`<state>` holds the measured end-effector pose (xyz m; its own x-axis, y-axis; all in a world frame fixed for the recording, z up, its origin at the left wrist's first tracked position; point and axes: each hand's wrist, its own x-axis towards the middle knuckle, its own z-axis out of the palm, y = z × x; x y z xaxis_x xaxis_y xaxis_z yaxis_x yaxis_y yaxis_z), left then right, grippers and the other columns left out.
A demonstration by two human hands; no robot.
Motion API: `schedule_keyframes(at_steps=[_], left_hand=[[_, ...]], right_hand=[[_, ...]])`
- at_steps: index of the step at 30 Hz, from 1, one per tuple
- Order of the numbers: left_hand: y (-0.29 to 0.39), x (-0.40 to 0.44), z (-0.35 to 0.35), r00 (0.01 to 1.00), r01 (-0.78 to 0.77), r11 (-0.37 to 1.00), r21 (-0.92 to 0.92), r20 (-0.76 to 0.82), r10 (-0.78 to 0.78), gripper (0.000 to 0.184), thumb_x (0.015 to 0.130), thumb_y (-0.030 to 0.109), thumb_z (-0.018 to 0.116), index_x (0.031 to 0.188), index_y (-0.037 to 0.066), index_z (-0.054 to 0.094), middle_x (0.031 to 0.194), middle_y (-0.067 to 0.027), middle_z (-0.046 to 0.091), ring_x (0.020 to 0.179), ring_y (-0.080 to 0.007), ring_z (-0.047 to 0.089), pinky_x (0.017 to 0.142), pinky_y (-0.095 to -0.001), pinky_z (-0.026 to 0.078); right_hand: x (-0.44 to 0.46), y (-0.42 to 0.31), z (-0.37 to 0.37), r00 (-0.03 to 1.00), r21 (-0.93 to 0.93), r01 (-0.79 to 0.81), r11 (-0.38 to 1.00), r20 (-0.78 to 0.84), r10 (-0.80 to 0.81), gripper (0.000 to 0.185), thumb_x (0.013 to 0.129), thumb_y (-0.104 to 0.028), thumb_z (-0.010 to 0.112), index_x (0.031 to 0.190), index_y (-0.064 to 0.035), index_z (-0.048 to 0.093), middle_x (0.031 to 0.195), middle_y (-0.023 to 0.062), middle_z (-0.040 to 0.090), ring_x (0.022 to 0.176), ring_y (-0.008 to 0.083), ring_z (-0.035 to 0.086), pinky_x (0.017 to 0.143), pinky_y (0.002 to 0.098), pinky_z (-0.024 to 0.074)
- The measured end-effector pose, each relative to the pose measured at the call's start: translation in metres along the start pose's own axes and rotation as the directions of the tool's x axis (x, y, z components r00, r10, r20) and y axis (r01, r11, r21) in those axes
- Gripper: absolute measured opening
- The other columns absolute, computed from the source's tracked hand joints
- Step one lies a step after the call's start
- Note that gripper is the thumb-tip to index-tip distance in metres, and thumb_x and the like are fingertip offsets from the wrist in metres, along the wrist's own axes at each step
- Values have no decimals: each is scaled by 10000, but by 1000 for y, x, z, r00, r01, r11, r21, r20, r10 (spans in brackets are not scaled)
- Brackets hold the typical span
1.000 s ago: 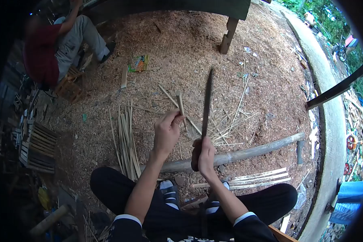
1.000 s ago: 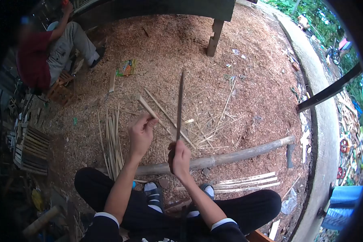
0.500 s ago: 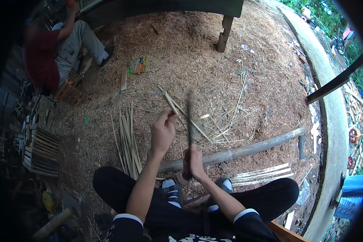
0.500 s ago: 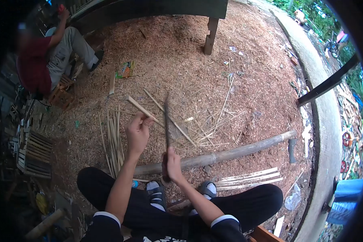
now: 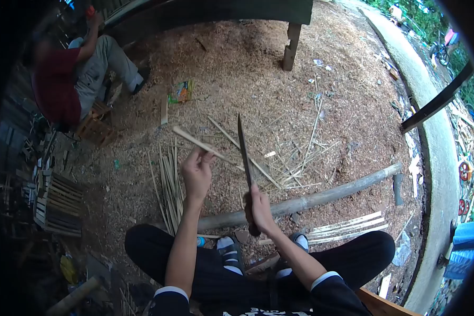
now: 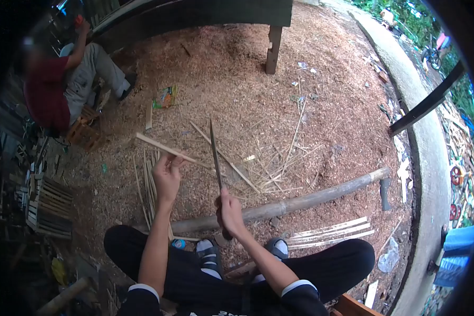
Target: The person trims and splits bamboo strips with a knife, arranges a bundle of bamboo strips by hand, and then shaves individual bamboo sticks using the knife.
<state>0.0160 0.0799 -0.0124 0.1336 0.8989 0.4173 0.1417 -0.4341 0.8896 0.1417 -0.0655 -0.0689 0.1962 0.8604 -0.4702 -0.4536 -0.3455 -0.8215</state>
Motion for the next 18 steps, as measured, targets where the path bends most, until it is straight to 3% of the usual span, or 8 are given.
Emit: schedule_keyframes(at_steps=[1, 4, 8, 11, 13, 15, 17, 18], left_hand=[[1, -7, 0, 1000, 18, 1000, 3, -4, -18, 113, 949, 88, 644, 1017, 4, 678, 857, -98, 701, 817, -176, 711, 648, -302, 590], [4, -8, 6, 997, -33, 994, 104, 70, 25, 110, 945, 76, 649, 1025, 3, 670, 845, -85, 690, 785, -180, 701, 641, -289, 583], [4, -10, 9, 997, -62, 993, 99, 59, 56, 108, 953, 82, 643, 1020, 2, 670, 841, -86, 689, 785, -182, 701, 629, -292, 575], [-4, -15, 3, 987, 137, 990, -30, -87, -139, 106, 968, 93, 626, 1013, 7, 671, 845, -87, 690, 781, -180, 701, 616, -301, 561], [4, -13, 5, 1000, 21, 996, 85, 6, -22, 121, 979, 101, 611, 1022, 6, 673, 844, -88, 688, 763, -179, 697, 577, -288, 552], [7, -13, 6, 998, 23, 987, 162, 48, -31, 147, 987, 106, 599, 1050, -9, 665, 886, -106, 695, 844, -190, 701, 694, -318, 590], [8, -15, 7, 995, 23, 971, 239, 93, -46, 173, 994, 111, 586, 1078, -24, 656, 929, -124, 703, 925, -202, 706, 812, -348, 628], [6, -11, 11, 994, 13, 958, 287, 100, -43, 178, 994, 108, 585, 1086, -25, 657, 935, -130, 705, 931, -210, 710, 809, -346, 627]], right_hand=[[-10, -11, 5, 1000, -6, -18, 1000, 0, 18, 593, 1070, -483, 336, 664, -84, 497, 498, -32, 400, 390, 74, 400, 384, 245, 287], [-14, -17, 22, 892, 1, 443, 897, -100, -440, 614, 1060, -508, 346, 701, -45, 531, 504, -22, 425, 393, 70, 405, 387, 245, 297], [19, 67, -2, 987, -219, 98, 971, -102, -123, 624, 1042, -557, 358, 721, -53, 537, 527, -22, 443, 427, 63, 408, 400, 251, 303], [3, -3, 2, 994, -79, 87, 993, -58, -91, 619, 1047, -552, 349, 719, -60, 533, 534, -27, 435, 455, 58, 420, 421, 246, 304], [-5, -24, 5, 991, -5, 134, 991, -26, -134, 610, 1057, -528, 342, 727, -52, 531, 540, -31, 425, 463, 55, 424, 434, 239, 307], [-7, -24, 11, 867, -103, 463, 880, -156, -474, 601, 1065, -505, 330, 742, -39, 530, 542, -32, 417, 456, 60, 428, 431, 241, 315], [2, 21, 1, 853, -154, 484, 861, -137, -504, 607, 1069, -484, 331, 723, -26, 528, 554, -12, 450, 475, 70, 454, 442, 250, 336], [14, 46, -4, 923, -273, 326, 905, -115, -367, 610, 1069, -476, 335, 707, -25, 529, 549, -5, 457, 478, 76, 464, 443, 257, 343]])
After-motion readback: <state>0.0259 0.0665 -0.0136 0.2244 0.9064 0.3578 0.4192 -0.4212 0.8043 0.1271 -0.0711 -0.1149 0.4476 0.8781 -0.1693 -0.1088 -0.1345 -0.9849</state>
